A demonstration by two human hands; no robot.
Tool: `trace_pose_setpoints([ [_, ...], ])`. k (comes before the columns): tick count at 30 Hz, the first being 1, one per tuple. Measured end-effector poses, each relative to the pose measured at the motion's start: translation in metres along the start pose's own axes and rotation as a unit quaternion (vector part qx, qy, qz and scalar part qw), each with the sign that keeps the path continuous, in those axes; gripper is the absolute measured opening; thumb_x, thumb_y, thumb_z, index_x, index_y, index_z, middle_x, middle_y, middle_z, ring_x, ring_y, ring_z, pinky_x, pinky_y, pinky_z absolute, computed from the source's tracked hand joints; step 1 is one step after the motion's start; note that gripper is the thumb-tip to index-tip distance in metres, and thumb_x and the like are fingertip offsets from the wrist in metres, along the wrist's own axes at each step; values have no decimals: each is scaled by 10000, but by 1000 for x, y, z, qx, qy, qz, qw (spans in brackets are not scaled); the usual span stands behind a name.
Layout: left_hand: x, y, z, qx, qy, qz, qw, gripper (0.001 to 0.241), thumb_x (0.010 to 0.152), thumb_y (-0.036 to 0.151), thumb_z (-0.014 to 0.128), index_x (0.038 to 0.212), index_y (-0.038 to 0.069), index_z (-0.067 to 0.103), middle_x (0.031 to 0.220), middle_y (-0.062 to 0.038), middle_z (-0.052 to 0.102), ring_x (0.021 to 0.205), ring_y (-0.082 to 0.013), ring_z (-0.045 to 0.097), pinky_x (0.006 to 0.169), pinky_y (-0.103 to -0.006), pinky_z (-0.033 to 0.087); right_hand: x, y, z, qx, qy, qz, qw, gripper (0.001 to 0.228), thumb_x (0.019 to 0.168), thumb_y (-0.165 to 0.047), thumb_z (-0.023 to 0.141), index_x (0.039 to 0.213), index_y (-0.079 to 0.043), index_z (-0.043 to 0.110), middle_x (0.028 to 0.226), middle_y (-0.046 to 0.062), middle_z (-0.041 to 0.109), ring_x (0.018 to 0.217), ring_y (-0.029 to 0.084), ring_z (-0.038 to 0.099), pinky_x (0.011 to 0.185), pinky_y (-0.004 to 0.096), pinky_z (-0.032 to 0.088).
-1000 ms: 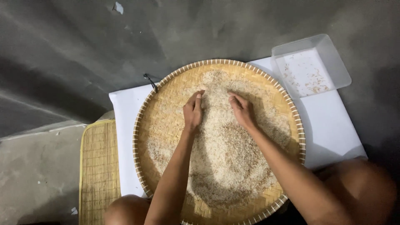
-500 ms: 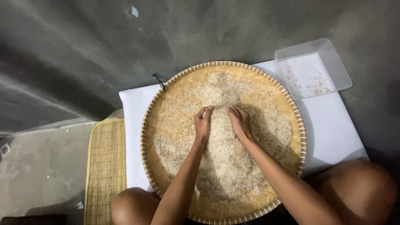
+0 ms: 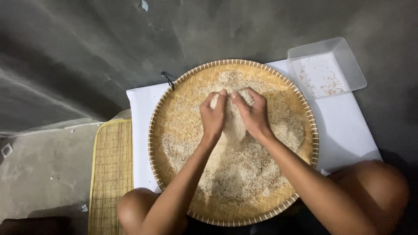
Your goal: The person cleans rice by hand, picking out debris from a woven tray and placing it into a container, then shifting and spreading the rice to expose more debris.
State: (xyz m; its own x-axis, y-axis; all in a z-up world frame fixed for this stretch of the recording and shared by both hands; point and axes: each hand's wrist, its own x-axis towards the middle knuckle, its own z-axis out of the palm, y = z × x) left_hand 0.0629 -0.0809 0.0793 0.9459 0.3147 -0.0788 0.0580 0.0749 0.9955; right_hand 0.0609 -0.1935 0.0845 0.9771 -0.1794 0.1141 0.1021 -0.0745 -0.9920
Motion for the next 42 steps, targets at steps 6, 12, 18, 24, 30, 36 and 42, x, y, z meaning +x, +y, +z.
trace_pose_setpoints([
  [6,-11,54,-8,54,-62,188,979,289,1052,274,601,840,135,739,695,-29,698,673,-98,595,702,-282,505,9,-25,-26,-35,-28,-121,992,238,1029,-235,666,824,-116,689,685,28,638,702,80,553,651,259,455],
  [12,-11,28,-21,86,-84,168,978,307,1084,268,502,942,132,739,761,-43,719,675,-135,638,655,-301,530,3,7,-25,-86,-81,-139,983,262,1063,-253,610,881,-95,712,650,54,644,612,131,579,594,295,457],
  [18,-4,-58,-53,436,-262,130,851,268,990,243,602,1159,99,752,1164,-187,746,1069,-420,710,879,-564,572,-26,33,-48,-309,-276,-8,910,222,975,-130,615,1125,-41,752,1061,197,761,998,359,711,893,471,531],
  [24,-72,14,-60,645,-408,197,615,355,958,181,616,1302,130,690,1546,-136,508,1510,-362,354,1186,-610,338,-65,1,-75,-314,-324,-44,891,472,863,77,587,1280,-116,700,1056,199,734,1097,395,653,1019,572,489],
  [30,-111,-93,-75,588,-398,299,638,774,1056,451,329,1650,26,71,1713,-221,84,1568,-407,66,1199,-666,51,-104,75,-99,-467,-472,-86,743,857,982,-446,636,1647,-154,181,1707,140,110,1536,371,76,1224,517,83],
  [36,-68,-60,-59,613,-435,204,627,832,996,489,327,1661,91,23,1726,-189,47,1579,-389,55,1205,-686,107,-62,119,-86,-478,-430,-157,750,1076,716,-177,743,1631,-92,184,1696,206,112,1500,494,147,1166,675,220],
  [42,-4,-87,-71,676,-345,160,632,801,1003,529,483,1651,184,163,1728,-129,54,1584,-353,100,1206,-693,187,-22,75,-72,-508,-362,-31,781,1169,675,38,812,1640,-246,217,1668,158,253,1519,435,216,1210,654,220],
])
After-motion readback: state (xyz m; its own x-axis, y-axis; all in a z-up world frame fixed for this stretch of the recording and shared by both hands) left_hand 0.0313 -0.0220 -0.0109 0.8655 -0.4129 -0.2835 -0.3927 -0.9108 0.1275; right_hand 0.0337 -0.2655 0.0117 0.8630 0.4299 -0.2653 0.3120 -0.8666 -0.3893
